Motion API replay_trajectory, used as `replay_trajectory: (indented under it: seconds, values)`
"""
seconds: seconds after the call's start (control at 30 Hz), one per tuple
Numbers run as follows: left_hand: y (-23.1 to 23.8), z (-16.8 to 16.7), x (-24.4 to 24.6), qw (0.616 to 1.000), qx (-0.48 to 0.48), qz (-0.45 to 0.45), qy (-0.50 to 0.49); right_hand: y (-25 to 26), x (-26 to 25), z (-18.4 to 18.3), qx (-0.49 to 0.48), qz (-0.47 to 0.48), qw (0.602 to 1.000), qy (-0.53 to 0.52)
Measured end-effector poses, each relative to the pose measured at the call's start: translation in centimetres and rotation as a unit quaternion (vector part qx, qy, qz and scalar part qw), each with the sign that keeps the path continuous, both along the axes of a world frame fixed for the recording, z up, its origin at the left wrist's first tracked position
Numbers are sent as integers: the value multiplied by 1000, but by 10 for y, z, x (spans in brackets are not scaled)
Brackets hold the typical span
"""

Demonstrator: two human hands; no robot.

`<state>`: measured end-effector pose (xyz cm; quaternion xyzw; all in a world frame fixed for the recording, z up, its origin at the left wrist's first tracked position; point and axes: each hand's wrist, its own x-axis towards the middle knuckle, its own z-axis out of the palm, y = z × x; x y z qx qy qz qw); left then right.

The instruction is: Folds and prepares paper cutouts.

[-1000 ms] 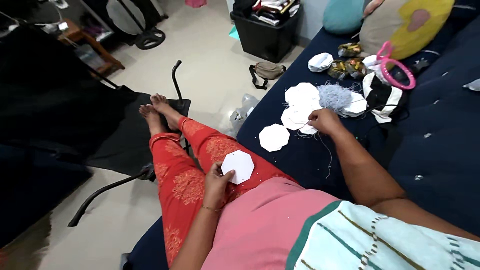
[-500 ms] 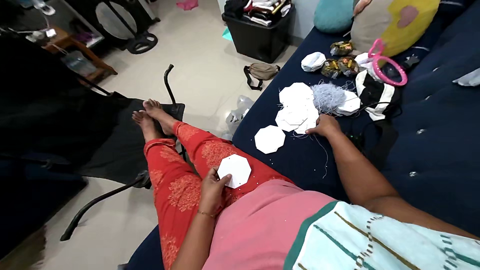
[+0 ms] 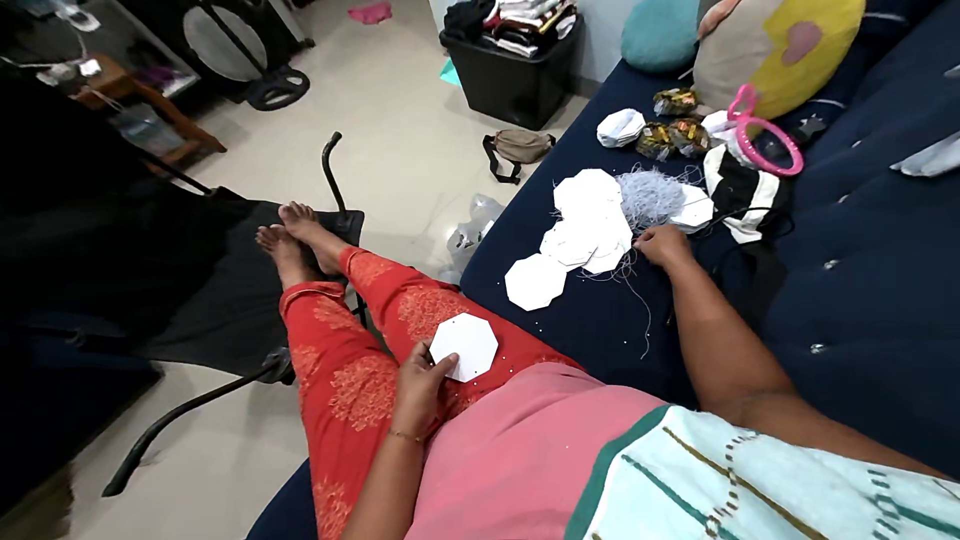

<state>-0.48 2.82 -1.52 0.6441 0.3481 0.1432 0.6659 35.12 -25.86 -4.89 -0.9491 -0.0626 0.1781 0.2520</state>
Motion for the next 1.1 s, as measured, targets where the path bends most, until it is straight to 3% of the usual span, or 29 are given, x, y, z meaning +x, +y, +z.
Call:
replay_trajectory:
  seconds: [0.2,0.33,0.5,0.63,0.73,0.9,1.1]
  values:
    - [1,0,0,1000,9,-7,2,7,-18,23,-124,88,972,181]
    - [-2,3,0,1000,7,-3,4,21,-22,26,-121,102,982,107]
    - [-2,3,-1,1000,2,2,6,11,-13,19,-97,34,994,23]
    - [-1,2,-1,1000,2,3,8,0,1,16,23,-70,992,-104]
    - [-1,1,1,1000,5,1,15,-1,14,7,86,-96,978,-165]
    - [1,0,1,1000,2,4,21,0,23,1,90,-68,972,-206]
    - [2,-2,2,1000,3,0,24,8,40,1,17,-55,985,-161]
